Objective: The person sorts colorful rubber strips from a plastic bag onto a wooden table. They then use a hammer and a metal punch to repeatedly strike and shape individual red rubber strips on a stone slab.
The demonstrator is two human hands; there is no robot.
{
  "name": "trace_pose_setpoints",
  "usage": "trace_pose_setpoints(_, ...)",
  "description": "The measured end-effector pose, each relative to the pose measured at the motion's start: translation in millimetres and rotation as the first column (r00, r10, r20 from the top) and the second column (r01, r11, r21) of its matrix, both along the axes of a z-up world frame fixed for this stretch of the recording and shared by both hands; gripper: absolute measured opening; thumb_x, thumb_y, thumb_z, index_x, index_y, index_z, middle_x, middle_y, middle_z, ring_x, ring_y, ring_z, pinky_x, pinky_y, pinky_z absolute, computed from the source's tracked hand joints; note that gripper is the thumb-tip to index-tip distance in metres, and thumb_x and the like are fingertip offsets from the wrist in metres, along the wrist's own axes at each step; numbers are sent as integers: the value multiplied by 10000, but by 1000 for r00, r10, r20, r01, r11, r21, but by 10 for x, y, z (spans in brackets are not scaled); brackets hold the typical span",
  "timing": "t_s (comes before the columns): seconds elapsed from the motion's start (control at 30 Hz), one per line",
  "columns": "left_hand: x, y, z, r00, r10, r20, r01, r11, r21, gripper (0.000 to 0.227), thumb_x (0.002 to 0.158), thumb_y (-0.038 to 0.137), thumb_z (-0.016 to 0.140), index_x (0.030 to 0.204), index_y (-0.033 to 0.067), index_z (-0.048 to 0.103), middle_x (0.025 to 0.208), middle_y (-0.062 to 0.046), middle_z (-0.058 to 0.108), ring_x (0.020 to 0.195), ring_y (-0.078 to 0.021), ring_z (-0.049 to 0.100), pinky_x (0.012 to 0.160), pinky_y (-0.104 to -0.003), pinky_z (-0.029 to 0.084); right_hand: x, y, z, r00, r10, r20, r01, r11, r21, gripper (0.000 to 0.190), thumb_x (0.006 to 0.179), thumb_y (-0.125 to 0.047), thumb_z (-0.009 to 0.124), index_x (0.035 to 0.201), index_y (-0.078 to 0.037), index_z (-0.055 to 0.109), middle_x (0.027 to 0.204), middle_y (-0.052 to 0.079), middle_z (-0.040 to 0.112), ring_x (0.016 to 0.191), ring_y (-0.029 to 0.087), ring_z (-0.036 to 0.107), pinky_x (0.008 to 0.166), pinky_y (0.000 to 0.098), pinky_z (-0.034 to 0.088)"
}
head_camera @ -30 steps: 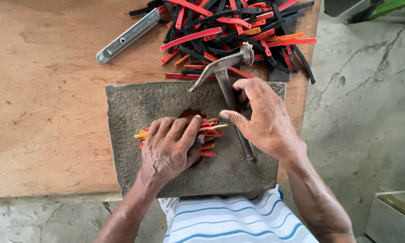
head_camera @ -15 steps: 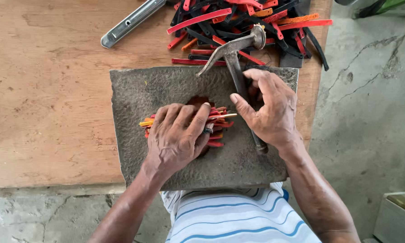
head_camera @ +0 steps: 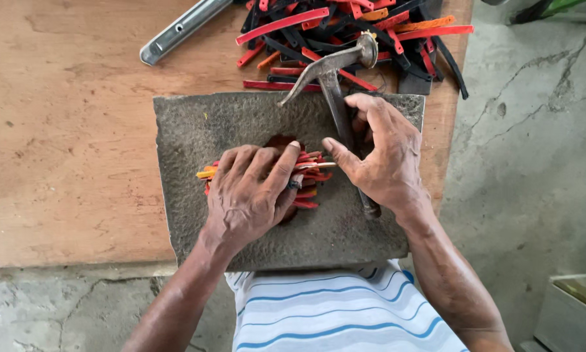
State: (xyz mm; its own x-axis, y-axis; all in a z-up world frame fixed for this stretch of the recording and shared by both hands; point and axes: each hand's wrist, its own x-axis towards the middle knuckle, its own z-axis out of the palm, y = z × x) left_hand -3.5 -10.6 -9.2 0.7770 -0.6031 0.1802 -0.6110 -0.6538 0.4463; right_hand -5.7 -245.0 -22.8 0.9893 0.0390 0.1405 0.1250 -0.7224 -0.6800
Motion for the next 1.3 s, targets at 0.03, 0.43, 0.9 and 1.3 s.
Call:
trace_pose_setpoints(0.03, 20, -2, -6, 1000, 4, 13, -4, 1000, -13, 516, 908, 223, 764, 1375, 66, 610, 1127, -78, 638, 1036, -289, 613, 955, -469, 475, 6, -9, -11, 1000, -4, -11, 4, 1000, 3, 544, 839, -254, 888, 1265, -57, 612, 970, 98, 646, 844, 235, 652, 733, 357, 528)
trace_pose_setpoints(0.43, -140, 120, 214, 981, -37, 192, 56, 994, -96, 430, 979, 184, 777, 1385, 114, 652, 1155, -34, 605, 1117, -219, 586, 954, -417, 447, -90, -75, -119, 971, 107, 215, -123, 991, 61, 265, 1079, -174, 813, 1278, -103, 652, 1146, 94, 591, 1089, 233, 625, 916, 359, 538)
trace_pose_setpoints(0.9, -180, 173, 6, 995, 7, 99, -2, 998, -58, 515, 861, 192, 800, 1341, 73, 659, 1098, -76, 583, 1057, -275, 561, 937, -435, 438, -198, -41, 80, 952, 255, 170, -229, 960, -162, 387, 971, -16, 788, 1320, -105, 644, 1303, 103, 582, 1214, 301, 569, 1040, 403, 538)
trace_pose_setpoints(1.3, -261, 116, 67, 999, -20, -49, 18, 998, -52, 733, 645, 209, 816, 1326, 88, 572, 1249, -135, 530, 1172, -337, 495, 979, -478, 404, -214, 168, 118, 919, 381, 100, -368, 922, -122, 435, 810, -34, 818, 1211, -46, 650, 1000, 84, 682, 958, 265, 620, 861, 388, 558)
